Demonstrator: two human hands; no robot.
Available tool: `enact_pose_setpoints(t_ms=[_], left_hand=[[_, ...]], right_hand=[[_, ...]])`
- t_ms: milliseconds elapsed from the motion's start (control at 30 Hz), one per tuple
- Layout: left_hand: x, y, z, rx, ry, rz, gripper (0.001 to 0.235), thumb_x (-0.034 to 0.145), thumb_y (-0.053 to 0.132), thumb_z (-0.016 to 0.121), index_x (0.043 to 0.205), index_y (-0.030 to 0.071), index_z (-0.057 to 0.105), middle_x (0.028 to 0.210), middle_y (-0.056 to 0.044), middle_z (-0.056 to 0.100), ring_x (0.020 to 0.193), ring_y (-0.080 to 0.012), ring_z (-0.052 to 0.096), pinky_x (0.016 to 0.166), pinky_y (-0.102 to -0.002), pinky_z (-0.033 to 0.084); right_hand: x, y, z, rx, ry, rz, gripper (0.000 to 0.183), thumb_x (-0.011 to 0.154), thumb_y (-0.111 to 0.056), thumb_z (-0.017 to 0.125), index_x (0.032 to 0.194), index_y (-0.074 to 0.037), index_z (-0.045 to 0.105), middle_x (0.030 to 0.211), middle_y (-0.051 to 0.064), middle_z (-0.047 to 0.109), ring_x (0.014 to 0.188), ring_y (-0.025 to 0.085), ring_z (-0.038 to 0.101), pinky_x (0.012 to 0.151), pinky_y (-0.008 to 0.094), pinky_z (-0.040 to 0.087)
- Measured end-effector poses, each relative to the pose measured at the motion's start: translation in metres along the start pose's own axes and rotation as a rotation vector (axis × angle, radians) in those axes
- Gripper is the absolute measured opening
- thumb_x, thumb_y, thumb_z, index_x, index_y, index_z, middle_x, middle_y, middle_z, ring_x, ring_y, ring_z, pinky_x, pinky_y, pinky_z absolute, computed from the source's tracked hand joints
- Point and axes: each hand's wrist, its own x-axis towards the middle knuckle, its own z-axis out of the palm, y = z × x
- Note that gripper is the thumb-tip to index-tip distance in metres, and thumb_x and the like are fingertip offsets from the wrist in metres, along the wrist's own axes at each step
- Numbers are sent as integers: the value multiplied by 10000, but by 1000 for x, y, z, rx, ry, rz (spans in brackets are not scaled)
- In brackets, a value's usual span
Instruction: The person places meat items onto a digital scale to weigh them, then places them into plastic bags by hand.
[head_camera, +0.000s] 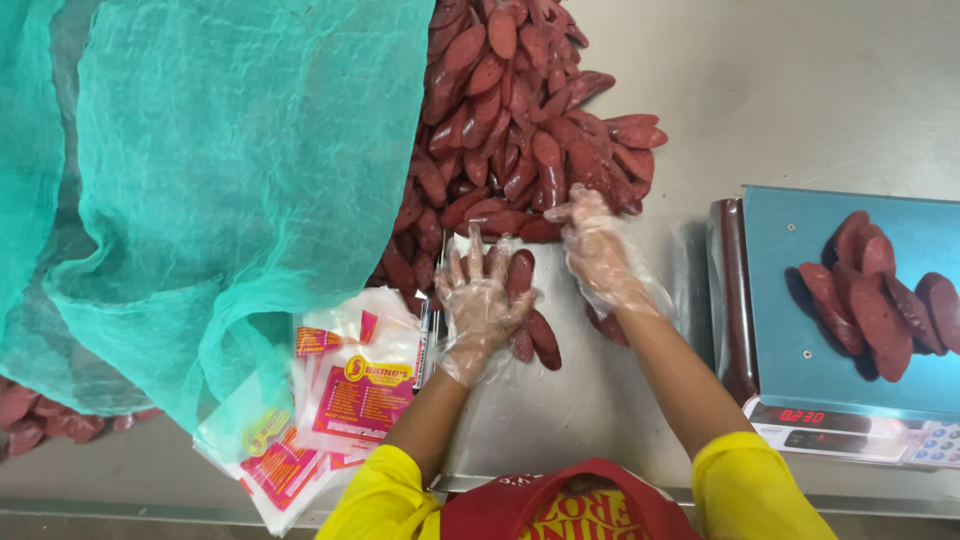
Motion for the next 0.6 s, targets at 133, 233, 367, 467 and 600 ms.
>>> enact_pose_setpoints(t_ms=[133, 233, 367, 467, 600], left_hand=[[15, -7, 10, -295, -91, -168, 950, 796, 505, 743, 1596, 239, 305, 1562, -246, 391, 1203, -481, 601, 971, -564, 483], [20, -25, 21, -553, -113, -200, 831, 913, 415, 708, 1635, 232, 340, 1370, -259, 561, 1116, -441, 661, 947, -499, 534], [30, -38, 44, -933, -75, -372, 748, 878, 345, 758, 1530, 156, 443, 1089, -288, 712, 978, -376, 715, 841, -456, 546], [40, -38, 74, -1061, 333, -191, 390, 966, 351, 736, 1208, 52, 671, 1024, -212, 782, 935, -307, 779, 816, -416, 591], [37, -44, 87, -1007, 190, -346, 340, 992, 350, 629, 1092, 50, 753, 857, -207, 737, 731, -290, 747, 671, -418, 546]], right_hand=[[-30, -2, 21, -152, -157, 138, 241, 986, -76, 600, 1191, -121, 718, 1238, 135, 674, 1166, 313, 640, 1010, 417, 501], [-58, -31, 11, -145, -395, 245, 233, 980, -118, 600, 1172, -130, 731, 1142, 130, 709, 1066, 287, 669, 930, 401, 521], [-53, -51, -21, 187, -533, 456, 231, 973, -174, 600, 1147, -142, 748, 1015, 123, 756, 932, 252, 707, 824, 380, 547], [-15, -35, -23, 212, -171, 771, 241, 1004, -257, 624, 1206, -167, 721, 954, 124, 741, 842, 266, 714, 742, 384, 563], [22, 7, 5, 143, 60, 145, 330, 940, -191, 671, 1262, -126, 693, 1229, 183, 656, 1034, 288, 685, 823, 382, 592]])
